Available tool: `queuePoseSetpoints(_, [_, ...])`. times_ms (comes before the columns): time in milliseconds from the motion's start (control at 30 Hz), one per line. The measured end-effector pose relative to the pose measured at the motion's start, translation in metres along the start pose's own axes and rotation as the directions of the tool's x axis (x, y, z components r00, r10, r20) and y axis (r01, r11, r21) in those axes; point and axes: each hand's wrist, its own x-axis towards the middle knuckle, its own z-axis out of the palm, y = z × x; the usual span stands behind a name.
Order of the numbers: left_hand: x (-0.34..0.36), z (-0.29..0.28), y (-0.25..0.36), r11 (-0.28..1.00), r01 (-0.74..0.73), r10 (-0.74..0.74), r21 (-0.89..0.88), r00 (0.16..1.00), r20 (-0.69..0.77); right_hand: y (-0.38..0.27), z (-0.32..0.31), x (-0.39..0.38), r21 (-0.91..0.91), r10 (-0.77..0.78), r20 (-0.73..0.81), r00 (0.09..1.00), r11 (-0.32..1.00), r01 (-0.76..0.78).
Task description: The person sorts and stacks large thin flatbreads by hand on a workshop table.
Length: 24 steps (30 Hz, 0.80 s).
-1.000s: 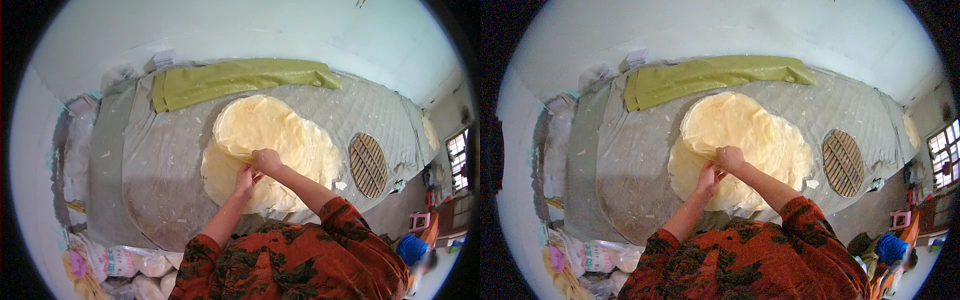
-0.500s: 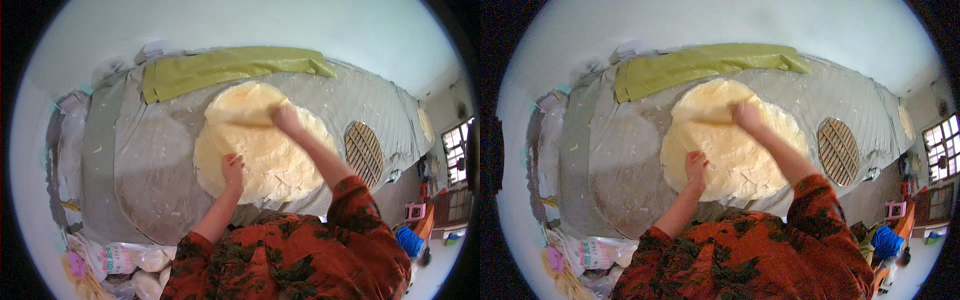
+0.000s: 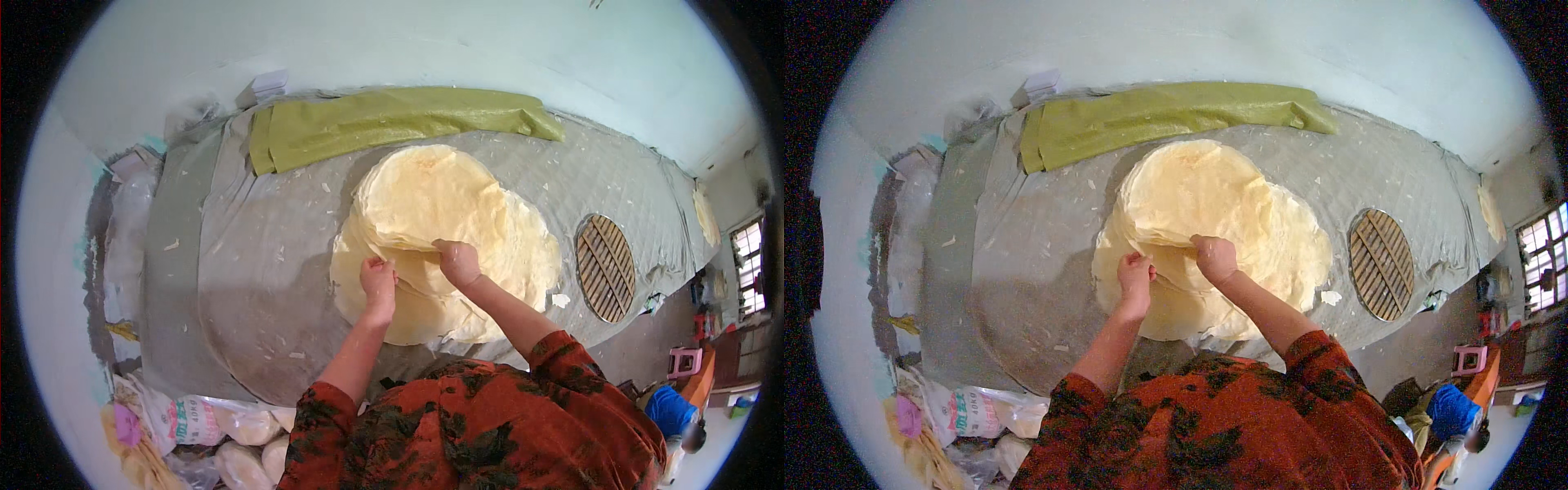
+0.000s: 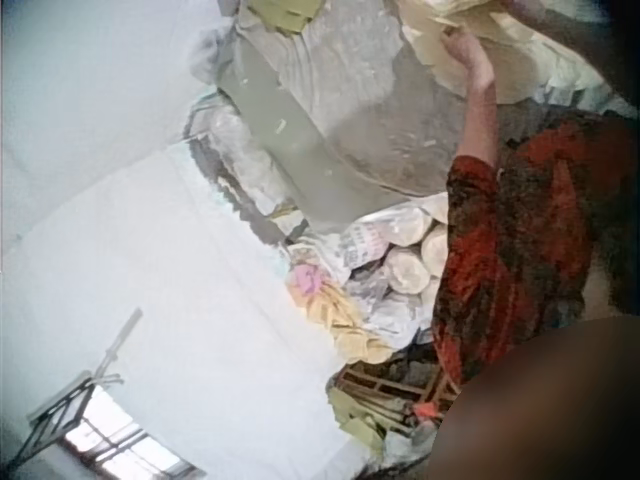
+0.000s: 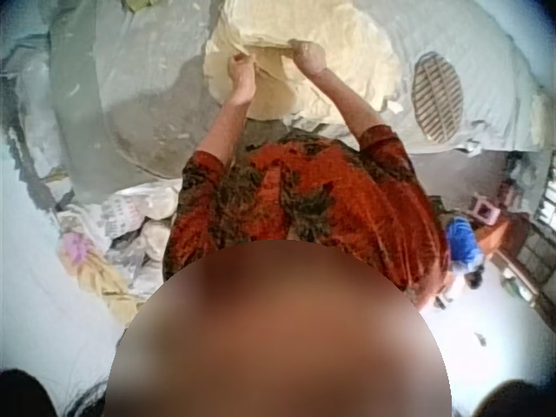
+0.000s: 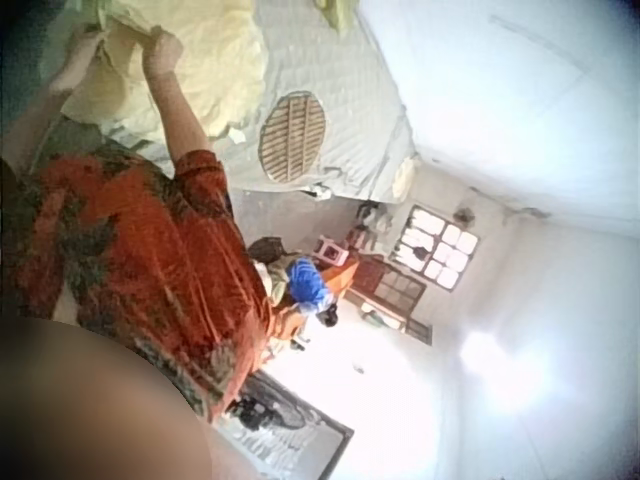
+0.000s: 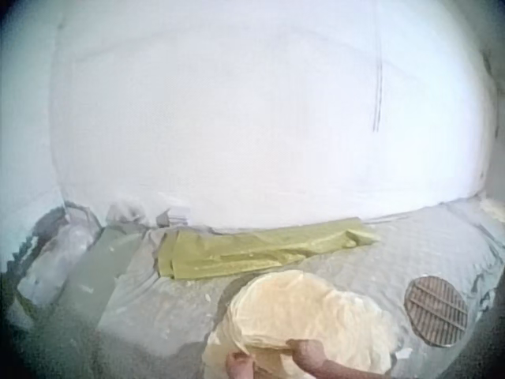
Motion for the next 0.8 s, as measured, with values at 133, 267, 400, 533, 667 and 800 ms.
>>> queuePoseSetpoints(133, [0.018, -0.005, 0.002, 0.979, 0.06, -0.093, 0.196, 0.982, 0.163, 0.004, -0.014, 0.015, -0.019, 0.081, 0.097, 0.992, 0.997, -0.079])
queuePoseSetpoints(267, [0.002, 0.013, 0.026, 0.997, 0.069, -0.071, 0.017, 0.932, 0.355, 0.02, -0.02, 0.027, 0.108, 0.106, 0.07, 0.992, 0.988, -0.114])
queuePoseSetpoints(400, [-0.01, 0.01, 0.029, 0.95, 0.205, -0.046, -0.234, 0.836, 0.546, 0.022, -0.022, 0.033, 0.133, 0.164, 0.152, 0.975, 0.974, -0.184])
queuePoseSetpoints(533, [-0.013, 0.005, 0.025, 0.945, 0.197, 0.001, -0.26, 0.794, 0.608, 0.025, -0.024, 0.035, 0.193, 0.169, 0.17, 0.971, 0.96, -0.201])
queuePoseSetpoints(667, [-0.011, 0.013, 0.012, 0.983, 0.079, 0.004, -0.166, 0.894, 0.447, 0.023, -0.022, 0.037, 0.212, 0.149, 0.187, 0.971, 0.959, -0.188])
queuePoseSetpoints(800, [-0.007, 0.012, -0.001, 0.983, 0.084, -0.02, -0.165, 0.935, 0.355, 0.014, -0.028, 0.037, 0.136, 0.177, 0.075, 0.981, 0.973, -0.185])
